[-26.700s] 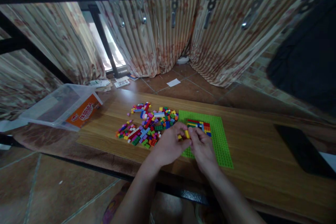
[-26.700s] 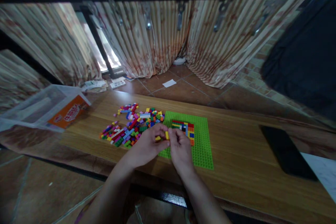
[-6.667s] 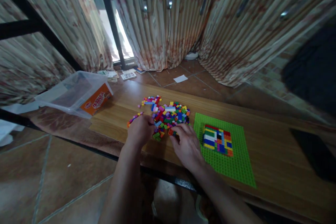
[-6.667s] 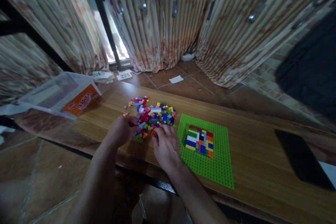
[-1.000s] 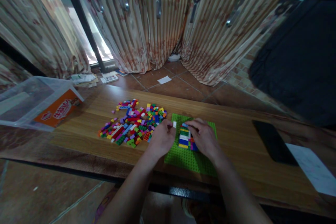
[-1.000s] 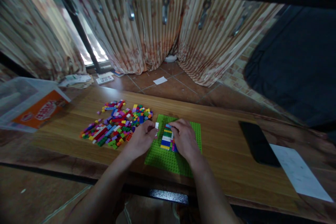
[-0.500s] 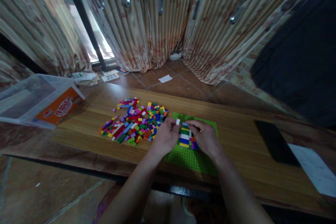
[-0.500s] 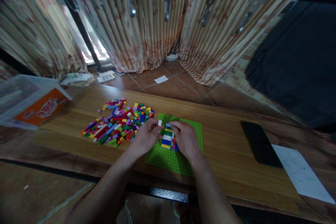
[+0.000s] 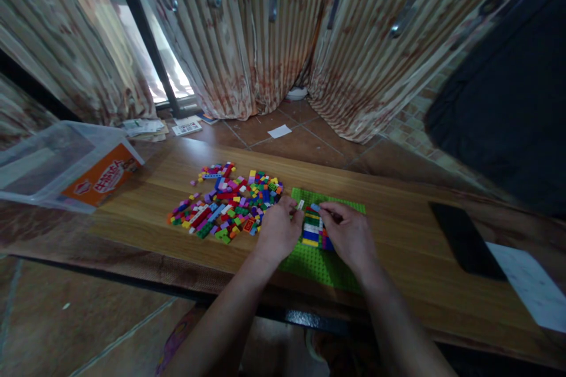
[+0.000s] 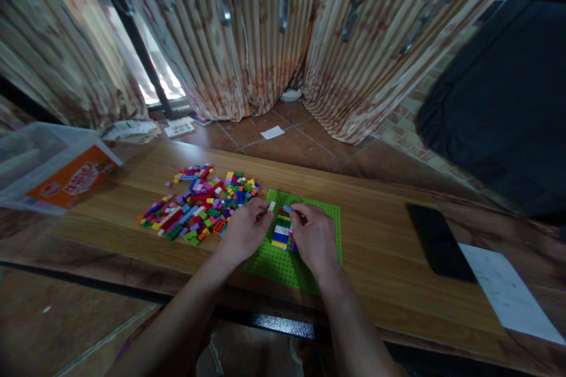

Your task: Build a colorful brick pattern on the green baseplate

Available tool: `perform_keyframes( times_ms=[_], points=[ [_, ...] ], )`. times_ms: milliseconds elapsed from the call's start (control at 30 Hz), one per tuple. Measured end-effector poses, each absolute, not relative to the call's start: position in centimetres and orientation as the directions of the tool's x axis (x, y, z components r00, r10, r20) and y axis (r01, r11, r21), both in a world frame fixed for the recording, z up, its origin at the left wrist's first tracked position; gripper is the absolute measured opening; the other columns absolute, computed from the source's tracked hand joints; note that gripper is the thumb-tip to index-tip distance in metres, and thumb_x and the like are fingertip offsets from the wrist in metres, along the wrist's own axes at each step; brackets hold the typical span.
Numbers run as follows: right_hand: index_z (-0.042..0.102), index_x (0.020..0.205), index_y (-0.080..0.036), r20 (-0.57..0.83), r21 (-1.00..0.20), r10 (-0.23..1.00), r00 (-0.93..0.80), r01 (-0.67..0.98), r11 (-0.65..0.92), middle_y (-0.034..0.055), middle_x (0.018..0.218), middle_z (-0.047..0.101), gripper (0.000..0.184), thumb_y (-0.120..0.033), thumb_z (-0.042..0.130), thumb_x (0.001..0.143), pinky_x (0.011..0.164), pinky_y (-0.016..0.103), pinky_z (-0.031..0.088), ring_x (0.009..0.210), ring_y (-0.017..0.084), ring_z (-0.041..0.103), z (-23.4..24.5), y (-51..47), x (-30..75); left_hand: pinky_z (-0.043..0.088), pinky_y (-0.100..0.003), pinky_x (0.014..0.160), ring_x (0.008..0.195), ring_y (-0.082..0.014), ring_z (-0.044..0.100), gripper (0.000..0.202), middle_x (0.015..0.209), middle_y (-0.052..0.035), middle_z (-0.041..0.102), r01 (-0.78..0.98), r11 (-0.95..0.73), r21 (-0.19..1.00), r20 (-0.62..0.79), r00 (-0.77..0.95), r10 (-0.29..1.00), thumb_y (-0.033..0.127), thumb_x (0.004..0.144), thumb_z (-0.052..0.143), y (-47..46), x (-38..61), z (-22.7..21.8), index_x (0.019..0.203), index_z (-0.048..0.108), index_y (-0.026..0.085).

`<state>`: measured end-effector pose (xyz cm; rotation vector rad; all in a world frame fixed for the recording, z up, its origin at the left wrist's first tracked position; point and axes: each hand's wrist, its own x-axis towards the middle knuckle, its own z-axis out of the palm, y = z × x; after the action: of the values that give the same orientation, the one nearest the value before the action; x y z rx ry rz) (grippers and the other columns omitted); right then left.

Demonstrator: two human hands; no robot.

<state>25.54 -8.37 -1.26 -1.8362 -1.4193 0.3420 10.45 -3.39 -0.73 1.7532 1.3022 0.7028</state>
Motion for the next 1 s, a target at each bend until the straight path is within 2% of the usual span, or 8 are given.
perform_keyframes(
  times_ms=[133,267,500,600,733,800,867,1000],
  points=[
    [0.073,0.087,-0.023,0.276,-0.628,0.925,0.261,0.777,-0.032,0.0058,0.086,0.072,0.021,-0.029,0.052,0.087,0.073,0.034,0.047,0.076,0.021,0.065,-1.1,-8.5,24.6,0.044,-0.026,0.067,0.069,-0.0173,0.062,0.013,0.076,-0.0045,0.069,0.513,-0.14,0.847,-0.046,0.332,0.942,0.017,0.084,0.055,-3.5,10.5,-0.6,0.092,0.066,0.016],
    [0.072,0.092,-0.023,0.284,-0.563,0.929,0.238,0.826,-0.039,0.0062,0.085,0.07,0.022,-0.03,0.051,0.087,0.069,0.033,0.046,0.072,0.02,0.063,-1.1,-8.6,24.1,0.042,-0.026,0.064,0.063,-0.0165,0.059,0.016,0.067,-0.0023,0.065,0.552,-0.15,0.82,-0.061,0.345,0.937,0.018,0.085,0.052,-3.7,10.5,-0.3,0.092,0.068,0.016],
    [0.068,0.109,-0.024,0.161,-0.544,0.964,0.214,0.834,-0.094,0.0018,0.074,0.069,0.029,-0.037,0.054,0.086,0.059,0.031,0.039,0.059,0.017,0.058,-1.1,-8.7,23.4,0.043,-0.027,0.066,0.064,-0.017,0.058,0.019,0.068,-0.003,0.063,0.566,-0.156,0.809,-0.07,0.356,0.932,0.012,0.085,0.048,-3.7,10.6,-0.1,0.085,0.066,0.017],
    [0.066,0.112,-0.025,0.098,-0.57,0.974,0.205,0.814,-0.114,0.0002,0.072,0.066,0.033,-0.039,0.06,0.083,0.059,0.031,0.039,0.06,0.017,0.057,-1.0,-8.7,23.7,0.044,-0.029,0.07,0.069,-0.0185,0.06,0.021,0.073,-0.0052,0.065,0.573,-0.153,0.805,-0.072,0.35,0.934,0.011,0.084,0.046,-3.6,10.5,-0.2,0.085,0.066,0.016],
    [0.064,0.117,-0.024,-0.024,-0.713,0.988,0.154,0.69,-0.125,-0.0022,0.071,0.062,0.042,-0.037,0.066,0.077,0.057,0.029,0.041,0.061,0.016,0.056,-0.7,-9.0,24.8,0.045,-0.03,0.073,0.072,-0.0193,0.06,0.02,0.076,-0.0062,0.066,0.573,-0.146,0.807,-0.071,0.338,0.938,0.011,0.084,0.047,-3.6,10.3,-0.1,0.087,0.066,0.016],
    [0.062,0.121,-0.025,-0.046,-0.759,0.989,0.14,0.639,-0.126,-0.0021,0.075,0.062,0.048,-0.037,0.07,0.074,0.057,0.029,0.043,0.06,0.015,0.055,-0.6,-9.1,25.7,0.045,-0.029,0.073,0.071,-0.0188,0.06,0.019,0.076,-0.0056,0.067,0.553,-0.139,0.822,-0.061,0.328,0.943,0.011,0.084,0.048,-3.5,10.2,-0.1,0.085,0.067,0.016],
    [0.062,0.124,-0.027,-0.014,-0.749,0.989,0.145,0.654,-0.107,0.0001,0.085,0.064,0.053,-0.037,0.072,0.072,0.06,0.03,0.046,0.064,0.015,0.056,-0.4,-9.2,26.6,0.044,-0.028,0.071,0.069,-0.0182,0.06,0.018,0.075,-0.0049,0.067,0.527,-0.127,0.84,-0.058,0.32,0.946,0.013,0.085,0.048,-3.5,10.2,-0.2,0.084,0.066,0.017],
    [0.061,0.126,-0.029,0.068,-0.658,0.997,0.03,0.753,0.022,0.0056,0.115,0.061,0.054,-0.039,0.073,0.074,0.084,0.039,0.049,0.098,0.023,0.06,-0.6,-8.7,27.8,0.043,-0.027,0.067,0.068,-0.0175,0.059,0.017,0.074,-0.004,0.066,0.477,-0.108,0.872,-0.051,0.307,0.95,0.016,0.086,0.049,-3.5,10.1,-0.2,0.083,0.065,0.017]
  ],
)
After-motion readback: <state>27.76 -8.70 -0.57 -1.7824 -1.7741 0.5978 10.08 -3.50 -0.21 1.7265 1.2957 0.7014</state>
